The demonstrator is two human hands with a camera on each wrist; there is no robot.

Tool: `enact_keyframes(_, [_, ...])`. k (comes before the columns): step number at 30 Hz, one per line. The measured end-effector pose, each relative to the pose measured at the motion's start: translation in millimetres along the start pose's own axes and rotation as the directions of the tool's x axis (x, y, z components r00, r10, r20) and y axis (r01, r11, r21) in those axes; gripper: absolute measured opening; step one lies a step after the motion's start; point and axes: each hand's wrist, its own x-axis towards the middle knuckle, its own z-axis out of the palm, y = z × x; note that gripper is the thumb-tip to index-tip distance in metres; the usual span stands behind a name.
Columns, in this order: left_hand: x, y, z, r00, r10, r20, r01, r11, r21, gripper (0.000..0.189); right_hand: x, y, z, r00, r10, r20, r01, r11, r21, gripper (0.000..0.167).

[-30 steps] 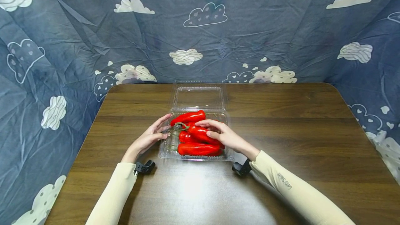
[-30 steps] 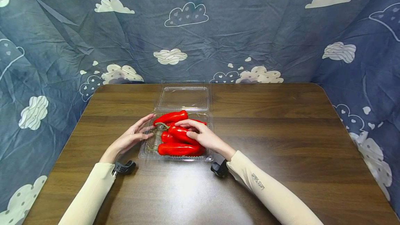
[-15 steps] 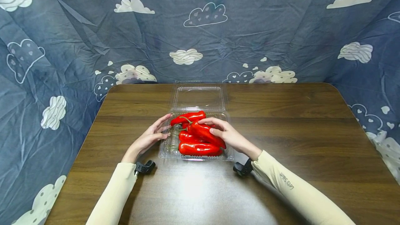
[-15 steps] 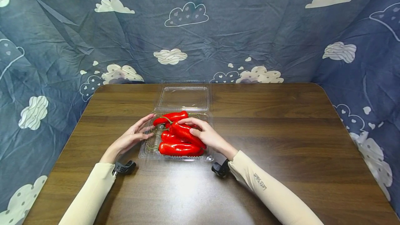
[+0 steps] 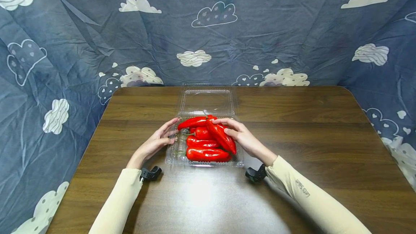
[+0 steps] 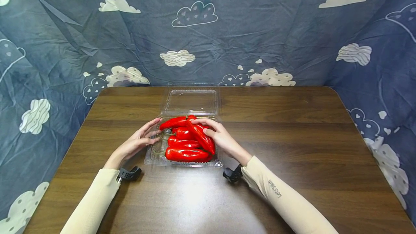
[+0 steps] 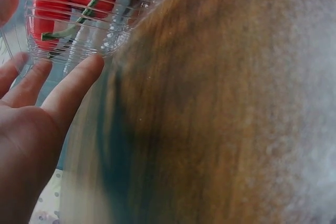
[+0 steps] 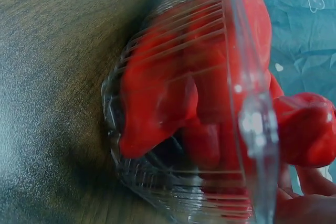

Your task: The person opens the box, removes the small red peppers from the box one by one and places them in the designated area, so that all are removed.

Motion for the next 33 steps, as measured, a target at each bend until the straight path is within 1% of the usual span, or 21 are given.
enact_keyframes(5, [0.1,-0.2,-0.1,1.0,0.002,0.0,-0.002,1.0,0.001,0.075,-2.3,-0.3,-4.2,1.0,-0.004,-0.023,0.005,0.998,0.06,0.04])
enact_keyframes(13, [-0.3,1.1,1.3,1.0,0.003,-0.001,-0.003,1.0,-0.025,0.076,-5.9,-0.2,-13.3,0.997,-0.032,-0.072,0.039,0.995,0.089,0.043])
enact_keyframes(24, [-1.2,0.8,2.1,1.0,0.013,0.0,-0.013,0.999,-0.036,0.076,-12.9,1.0,-30.1,0.985,-0.056,-0.164,0.064,0.997,0.045,0.046])
enact_keyframes(28, [-0.5,-0.2,1.7,1.0,0.014,0.001,-0.014,0.999,-0.034,0.075,-16.7,4.0,-36.9,0.98,-0.067,-0.189,0.079,0.995,0.055,0.044])
enact_keyframes(33, [-0.7,0.8,2.4,1.0,0.009,-0.003,-0.009,1.0,-0.029,0.076,-21.8,7.3,-47.3,0.972,-0.062,-0.227,0.078,0.995,0.059,0.044])
